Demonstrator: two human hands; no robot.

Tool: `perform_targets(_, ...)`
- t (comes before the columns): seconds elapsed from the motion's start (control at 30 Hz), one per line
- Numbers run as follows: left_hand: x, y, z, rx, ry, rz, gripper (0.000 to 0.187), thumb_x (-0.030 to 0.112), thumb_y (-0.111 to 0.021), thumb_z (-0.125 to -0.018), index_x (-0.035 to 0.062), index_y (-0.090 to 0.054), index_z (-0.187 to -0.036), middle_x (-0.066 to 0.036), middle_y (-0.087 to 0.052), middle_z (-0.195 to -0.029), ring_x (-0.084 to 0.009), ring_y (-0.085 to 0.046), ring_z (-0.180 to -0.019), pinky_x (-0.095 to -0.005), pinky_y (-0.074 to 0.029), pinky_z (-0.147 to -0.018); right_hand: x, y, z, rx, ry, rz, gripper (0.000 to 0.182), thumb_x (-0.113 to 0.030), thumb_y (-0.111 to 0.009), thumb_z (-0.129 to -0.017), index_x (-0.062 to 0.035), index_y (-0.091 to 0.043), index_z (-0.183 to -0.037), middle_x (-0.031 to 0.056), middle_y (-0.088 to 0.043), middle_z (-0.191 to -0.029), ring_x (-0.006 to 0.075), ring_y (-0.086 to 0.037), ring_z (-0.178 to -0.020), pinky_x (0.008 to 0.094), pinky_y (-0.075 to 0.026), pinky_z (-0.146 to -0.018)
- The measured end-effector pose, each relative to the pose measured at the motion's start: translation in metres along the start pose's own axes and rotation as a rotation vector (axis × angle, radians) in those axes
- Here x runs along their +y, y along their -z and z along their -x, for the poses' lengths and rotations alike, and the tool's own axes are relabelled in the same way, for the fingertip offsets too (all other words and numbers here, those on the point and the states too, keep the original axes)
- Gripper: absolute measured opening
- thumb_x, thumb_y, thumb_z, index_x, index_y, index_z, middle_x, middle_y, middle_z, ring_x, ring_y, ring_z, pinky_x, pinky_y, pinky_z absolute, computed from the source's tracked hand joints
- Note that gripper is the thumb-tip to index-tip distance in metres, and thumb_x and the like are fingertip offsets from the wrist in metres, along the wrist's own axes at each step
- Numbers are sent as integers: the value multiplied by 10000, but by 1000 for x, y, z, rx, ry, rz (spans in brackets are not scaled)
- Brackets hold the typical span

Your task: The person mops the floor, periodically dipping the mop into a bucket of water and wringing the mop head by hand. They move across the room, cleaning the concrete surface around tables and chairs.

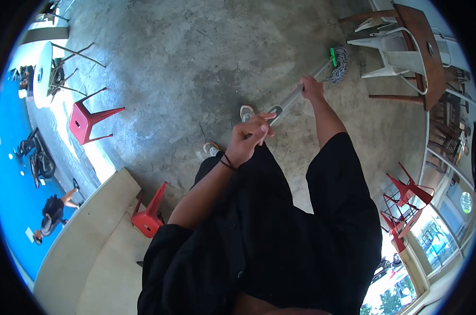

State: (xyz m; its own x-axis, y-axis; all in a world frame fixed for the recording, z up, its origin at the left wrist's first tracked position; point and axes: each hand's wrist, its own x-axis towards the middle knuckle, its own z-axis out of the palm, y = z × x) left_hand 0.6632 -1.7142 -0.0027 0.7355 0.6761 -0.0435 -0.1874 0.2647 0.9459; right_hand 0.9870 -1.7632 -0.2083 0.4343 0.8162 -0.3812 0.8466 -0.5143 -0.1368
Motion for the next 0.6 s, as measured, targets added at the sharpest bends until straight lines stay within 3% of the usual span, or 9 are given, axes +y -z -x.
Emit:
perform_targets(0.1, 25, 12, -21, 92, -116, -21, 377, 162, -401, -905, -10, -478, -578, -165, -560, -704, -286, -556, -861, -469, -374, -951, -13, -2, -32, 17, 157, -187, 181, -294, -645, -829, -116, -616, -855, 107, -598, -955, 303, -567, -976, 477, -433, -820)
perform_targets(0.13, 35, 27, -24, 140, -187, -45, 380, 170, -388, -896, 0, -446, -561, -163, -537, -654, -284, -552, -818, -471, -382, -939, -27, -17, -37, 108, 260, -271, 92, -163, -628, -763, -118, -639, -841, 119, -589, -900, 324, -566, -921, 452, -442, -787)
perform_targets(0.17, 40, 49, -18, 201, -269, -39, 375, 160, -387, -902, -15, -460, -578, -194, -573, -703, -307, -578, -808, -500, -406, -920, -48, -32, -43, 200, 366, -353, 165, -33, -610, -696, -119, -661, -828, 130, -580, -844, 345, -566, -866, 427, -451, -754)
perform_targets(0.27, 91, 122, 30, 404, -290, -11, 387, 223, -380, -890, 16, -402, -563, -260, -590, -732, -359, -570, -731, -517, -457, -798, -152, -36, -32, 118, 652, -532, 308, 40, -569, -620, -100, -697, -862, 144, -574, -774, 355, -565, -800, 419, -451, -711)
perform_targets(0.37, 159, 183, 108, 546, -381, -22, 364, 268, -381, -904, 56, -408, -610, -237, -590, -762, -338, -530, -732, -427, -406, -722, -279, -6, 10, 70, 807, -818, 153, -71, -599, -680, -90, -689, -802, 141, -599, -718, 355, -591, -714, 438, -457, -650)
perform_targets(0.4, 193, 184, 123, 658, -404, -283, 372, 257, -357, -921, 65, -400, -605, -165, -533, -655, -288, -494, -676, -393, -376, -662, -320, -11, 21, 80, 838, -835, 117, -92, -593, -707, -102, -679, -785, 128, -607, -716, 341, -600, -723, 442, -462, -652)
perform_targets(0.43, 225, 188, 143, 714, -416, -72, 371, 236, -336, -933, 99, -359, -589, -69, -408, -555, -211, -401, -587, -361, -342, -615, -359, -19, 34, 36, 902, -812, 110, -108, -589, -724, -116, -674, -793, 118, -614, -720, 332, -607, -725, 446, -459, -666)
perform_targets(0.5, 280, 177, 160, 760, -538, -187, 377, 238, -340, -943, 138, -307, -580, -4, -289, -527, -147, -296, -540, -331, -310, -578, -433, -21, 64, -46, 1006, -751, 93, -185, -586, -757, -117, -642, -782, 122, -629, -726, 332, -623, -739, 468, -462, -698)
perform_targets(0.6, 323, 176, 189, 888, -656, -273, 384, 244, -357, -959, 162, -283, -591, 16, -268, -521, -120, -283, -524, -306, -297, -557, -514, -7, 91, -175, 1156, -759, 151, -245, -588, -767, -96, -614, -761, 142, -641, -727, 343, -636, -735, 492, -465, -723)
